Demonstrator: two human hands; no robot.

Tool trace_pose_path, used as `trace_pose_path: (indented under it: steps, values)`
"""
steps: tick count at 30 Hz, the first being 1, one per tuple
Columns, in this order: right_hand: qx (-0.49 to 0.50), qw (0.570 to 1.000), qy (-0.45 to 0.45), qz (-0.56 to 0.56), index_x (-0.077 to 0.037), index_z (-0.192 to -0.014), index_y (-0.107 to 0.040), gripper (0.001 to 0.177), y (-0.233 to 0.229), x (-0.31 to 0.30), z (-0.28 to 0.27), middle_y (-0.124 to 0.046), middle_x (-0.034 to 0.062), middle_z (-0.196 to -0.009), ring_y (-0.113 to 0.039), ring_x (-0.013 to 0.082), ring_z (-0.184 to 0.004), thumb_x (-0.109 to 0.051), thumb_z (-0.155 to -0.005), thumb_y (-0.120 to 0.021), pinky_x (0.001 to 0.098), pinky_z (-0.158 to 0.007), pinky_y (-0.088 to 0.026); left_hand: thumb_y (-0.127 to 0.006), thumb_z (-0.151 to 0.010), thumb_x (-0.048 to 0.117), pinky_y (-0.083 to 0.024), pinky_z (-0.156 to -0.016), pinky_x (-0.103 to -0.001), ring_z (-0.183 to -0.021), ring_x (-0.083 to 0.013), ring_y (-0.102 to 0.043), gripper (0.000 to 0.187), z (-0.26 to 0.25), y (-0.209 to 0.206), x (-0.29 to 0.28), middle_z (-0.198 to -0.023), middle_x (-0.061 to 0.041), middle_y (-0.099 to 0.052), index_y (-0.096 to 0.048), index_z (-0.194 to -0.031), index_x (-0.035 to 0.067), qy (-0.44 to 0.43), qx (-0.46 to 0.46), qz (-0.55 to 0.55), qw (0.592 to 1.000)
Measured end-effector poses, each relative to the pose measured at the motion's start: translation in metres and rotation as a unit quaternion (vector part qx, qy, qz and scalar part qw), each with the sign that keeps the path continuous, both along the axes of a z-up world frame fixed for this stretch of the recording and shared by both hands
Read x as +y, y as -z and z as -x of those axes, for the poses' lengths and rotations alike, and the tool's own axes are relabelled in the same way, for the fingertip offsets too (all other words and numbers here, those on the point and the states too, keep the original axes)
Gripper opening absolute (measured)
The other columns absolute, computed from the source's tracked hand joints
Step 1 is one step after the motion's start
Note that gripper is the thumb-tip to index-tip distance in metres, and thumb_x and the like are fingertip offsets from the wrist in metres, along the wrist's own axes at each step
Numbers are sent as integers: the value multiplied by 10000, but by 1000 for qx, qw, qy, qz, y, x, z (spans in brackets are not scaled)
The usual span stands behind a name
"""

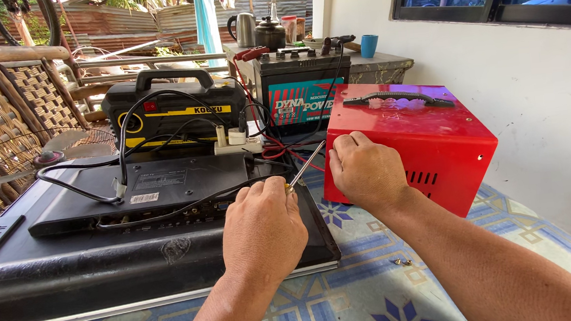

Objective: The person uses a screwdriver to remove screws from the side and bottom of a red metal box. They place the removed screws on the table and continue unscrewing until the casing is loose.

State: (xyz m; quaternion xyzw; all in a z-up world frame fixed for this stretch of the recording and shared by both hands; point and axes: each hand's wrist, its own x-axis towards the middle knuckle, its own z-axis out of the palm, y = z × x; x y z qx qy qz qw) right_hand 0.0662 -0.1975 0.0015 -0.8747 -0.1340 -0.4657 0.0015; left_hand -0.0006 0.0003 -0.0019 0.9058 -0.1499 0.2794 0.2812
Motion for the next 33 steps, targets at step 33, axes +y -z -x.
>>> trace_pose_path:
  steps: [33]
  values:
    - [-1, 999, -12, 53, -37, -992, -647, 150, -1, -1, -3, -695, 109, -847, -717, 273, -668, -148, -895, -621, 394, -489, -570, -583, -957, 225, -501, -823, -495, -959, -319, -649, 213, -1, -1, 1, -946, -141, -698, -657, -1018, 35, 7, -11, 11, 1000]
